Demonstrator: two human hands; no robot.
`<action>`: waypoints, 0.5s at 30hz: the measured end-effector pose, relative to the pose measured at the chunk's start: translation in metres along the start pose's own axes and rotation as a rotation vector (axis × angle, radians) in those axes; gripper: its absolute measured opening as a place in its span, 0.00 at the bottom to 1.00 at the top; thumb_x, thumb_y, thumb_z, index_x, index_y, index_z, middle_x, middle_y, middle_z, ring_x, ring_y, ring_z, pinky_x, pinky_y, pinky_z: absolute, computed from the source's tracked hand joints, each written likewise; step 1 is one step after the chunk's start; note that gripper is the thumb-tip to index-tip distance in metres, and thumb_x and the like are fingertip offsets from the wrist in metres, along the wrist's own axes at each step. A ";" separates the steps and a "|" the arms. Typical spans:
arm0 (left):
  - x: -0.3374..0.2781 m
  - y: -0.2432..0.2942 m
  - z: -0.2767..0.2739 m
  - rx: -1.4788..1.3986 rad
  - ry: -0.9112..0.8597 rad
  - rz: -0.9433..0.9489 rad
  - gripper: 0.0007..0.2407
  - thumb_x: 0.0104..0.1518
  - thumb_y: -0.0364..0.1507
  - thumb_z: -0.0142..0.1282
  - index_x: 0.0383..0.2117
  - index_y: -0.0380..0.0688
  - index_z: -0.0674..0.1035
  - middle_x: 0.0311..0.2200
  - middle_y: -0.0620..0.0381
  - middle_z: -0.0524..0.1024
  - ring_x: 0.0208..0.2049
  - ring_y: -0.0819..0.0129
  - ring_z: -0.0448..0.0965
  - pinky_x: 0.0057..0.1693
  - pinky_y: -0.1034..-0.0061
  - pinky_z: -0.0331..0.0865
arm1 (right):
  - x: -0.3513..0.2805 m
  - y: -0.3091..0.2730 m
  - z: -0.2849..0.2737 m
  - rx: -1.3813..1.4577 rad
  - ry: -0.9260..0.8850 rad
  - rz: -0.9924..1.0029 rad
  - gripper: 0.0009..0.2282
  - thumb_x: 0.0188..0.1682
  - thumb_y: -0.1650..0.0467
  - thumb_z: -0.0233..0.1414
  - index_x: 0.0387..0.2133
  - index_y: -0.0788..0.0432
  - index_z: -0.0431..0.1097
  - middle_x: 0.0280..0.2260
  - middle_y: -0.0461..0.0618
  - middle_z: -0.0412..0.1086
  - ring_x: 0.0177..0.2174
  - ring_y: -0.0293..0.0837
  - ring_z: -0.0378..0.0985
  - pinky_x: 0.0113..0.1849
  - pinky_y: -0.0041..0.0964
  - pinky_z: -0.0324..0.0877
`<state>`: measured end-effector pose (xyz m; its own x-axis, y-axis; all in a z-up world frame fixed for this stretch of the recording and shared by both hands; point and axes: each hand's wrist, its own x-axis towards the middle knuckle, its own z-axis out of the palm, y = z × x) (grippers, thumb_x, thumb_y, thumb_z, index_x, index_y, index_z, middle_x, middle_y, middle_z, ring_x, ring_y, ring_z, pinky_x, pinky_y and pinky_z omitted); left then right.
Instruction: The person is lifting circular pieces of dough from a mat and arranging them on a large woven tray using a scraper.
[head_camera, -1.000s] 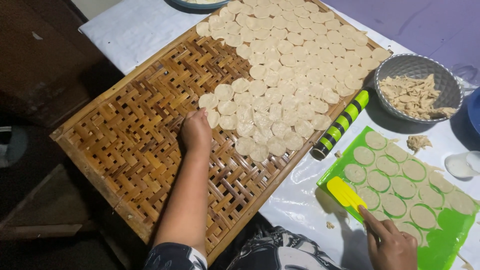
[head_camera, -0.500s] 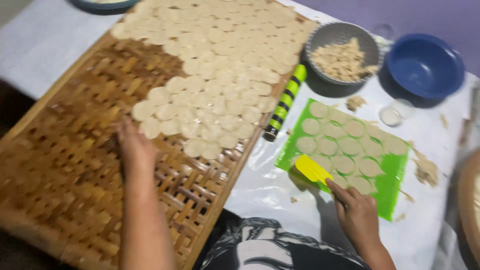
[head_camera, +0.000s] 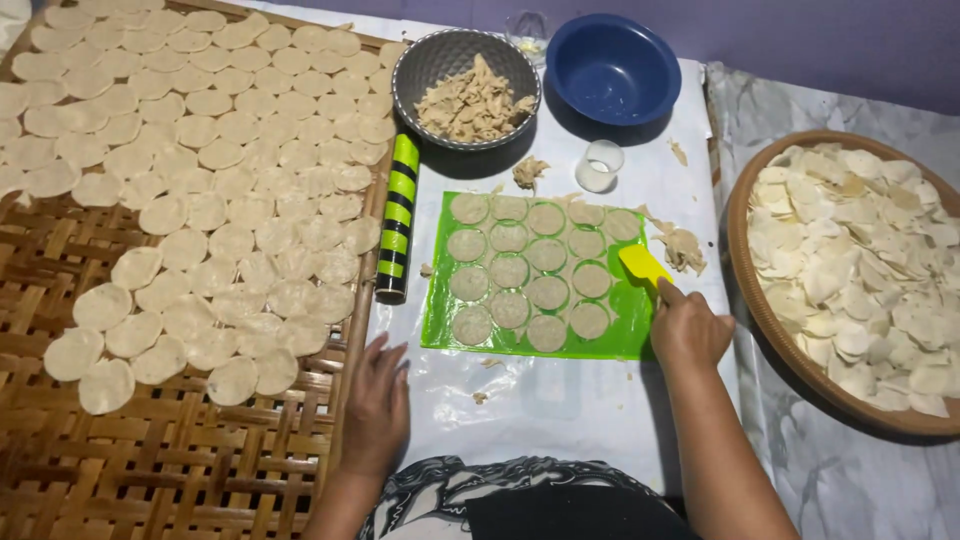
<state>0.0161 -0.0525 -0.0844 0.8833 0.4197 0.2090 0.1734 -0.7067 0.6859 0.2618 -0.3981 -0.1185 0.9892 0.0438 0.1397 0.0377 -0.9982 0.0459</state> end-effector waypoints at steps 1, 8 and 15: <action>-0.002 -0.001 0.008 0.000 -0.003 0.007 0.15 0.60 0.20 0.48 0.53 0.39 0.75 0.62 0.40 0.65 0.53 0.52 0.76 0.60 0.71 0.74 | 0.008 -0.001 -0.003 0.001 0.002 0.008 0.13 0.55 0.61 0.49 0.50 0.38 0.77 0.33 0.52 0.77 0.28 0.52 0.77 0.44 0.50 0.61; -0.007 0.000 0.021 -0.161 -0.059 -0.036 0.12 0.58 0.21 0.49 0.48 0.37 0.78 0.58 0.46 0.69 0.53 0.58 0.77 0.57 0.71 0.75 | 0.028 -0.006 -0.026 -0.094 -0.110 -0.079 0.15 0.53 0.65 0.46 0.49 0.39 0.77 0.37 0.53 0.79 0.30 0.50 0.78 0.41 0.48 0.59; -0.002 0.010 0.010 -0.365 -0.089 -0.259 0.14 0.59 0.22 0.48 0.52 0.38 0.76 0.54 0.52 0.73 0.51 0.65 0.79 0.57 0.74 0.74 | 0.039 -0.005 0.002 0.161 -0.030 0.041 0.13 0.54 0.65 0.50 0.48 0.41 0.79 0.39 0.50 0.79 0.34 0.51 0.79 0.43 0.49 0.61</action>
<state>0.0202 -0.0662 -0.0848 0.8676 0.4946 -0.0515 0.2428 -0.3309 0.9119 0.3010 -0.3915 -0.1157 0.9940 0.0040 0.1089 0.0170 -0.9928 -0.1189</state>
